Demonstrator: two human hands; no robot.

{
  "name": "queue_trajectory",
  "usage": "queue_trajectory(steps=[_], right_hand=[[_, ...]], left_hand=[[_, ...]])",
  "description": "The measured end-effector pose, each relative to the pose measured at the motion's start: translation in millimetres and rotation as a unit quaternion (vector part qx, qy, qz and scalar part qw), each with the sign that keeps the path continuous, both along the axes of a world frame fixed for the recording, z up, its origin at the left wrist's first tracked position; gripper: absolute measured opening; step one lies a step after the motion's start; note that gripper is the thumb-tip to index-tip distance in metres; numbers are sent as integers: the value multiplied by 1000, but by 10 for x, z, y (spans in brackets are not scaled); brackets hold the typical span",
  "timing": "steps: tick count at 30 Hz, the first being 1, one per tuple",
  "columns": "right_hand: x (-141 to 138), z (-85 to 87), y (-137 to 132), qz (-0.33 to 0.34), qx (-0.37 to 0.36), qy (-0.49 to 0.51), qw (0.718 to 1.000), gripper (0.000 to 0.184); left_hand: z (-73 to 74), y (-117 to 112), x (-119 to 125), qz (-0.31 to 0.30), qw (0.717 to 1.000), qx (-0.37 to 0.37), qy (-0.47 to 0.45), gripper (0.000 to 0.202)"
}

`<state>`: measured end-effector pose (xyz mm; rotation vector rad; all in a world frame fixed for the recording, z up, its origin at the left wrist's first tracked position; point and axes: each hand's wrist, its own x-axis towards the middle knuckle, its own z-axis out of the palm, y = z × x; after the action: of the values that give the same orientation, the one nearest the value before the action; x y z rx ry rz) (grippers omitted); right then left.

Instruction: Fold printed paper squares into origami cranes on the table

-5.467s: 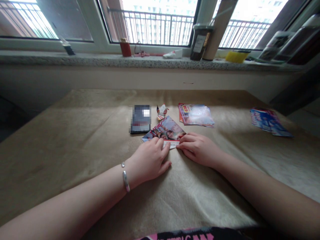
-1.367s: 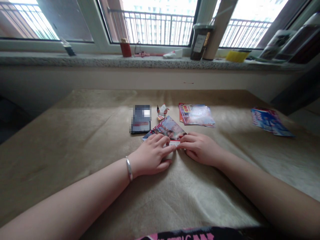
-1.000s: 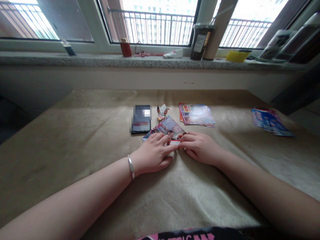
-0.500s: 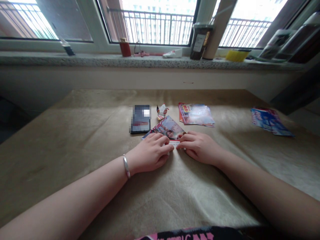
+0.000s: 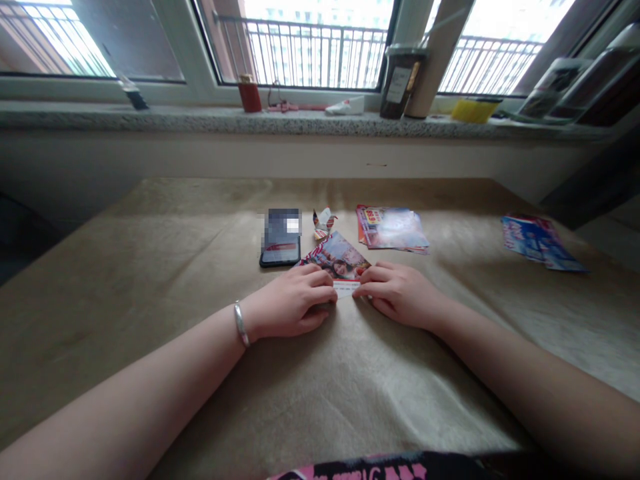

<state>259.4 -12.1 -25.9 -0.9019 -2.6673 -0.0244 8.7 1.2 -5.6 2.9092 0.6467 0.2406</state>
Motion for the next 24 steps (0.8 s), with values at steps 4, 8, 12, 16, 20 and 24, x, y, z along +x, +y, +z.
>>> queue_trajectory(steps=[4,8,12,16,20,24], right_hand=[[7,-8,2,3,0,5,1000,28],[16,-15,5,4,0,6,1000,28],[25,-20,5,5,-3,3,1000,28],[30,-27,4,3,-4,1,1000,29],[32,-33,4,2,-7,3,1000,29],[40,-41,2,5,-8,4,1000,30]], left_hand=[[7,13,-25,-5,1000,-22,-2,19],[7,20,-35,-7,999,-35,-11,18],[8,24,-37,-2,999,-42,-20,16],[28,31,-50,-9,998,-57,-25,13],[54,50,-74,-15,997,-71,-23,14],[68,70,-96,-21,996,-87,-28,16]])
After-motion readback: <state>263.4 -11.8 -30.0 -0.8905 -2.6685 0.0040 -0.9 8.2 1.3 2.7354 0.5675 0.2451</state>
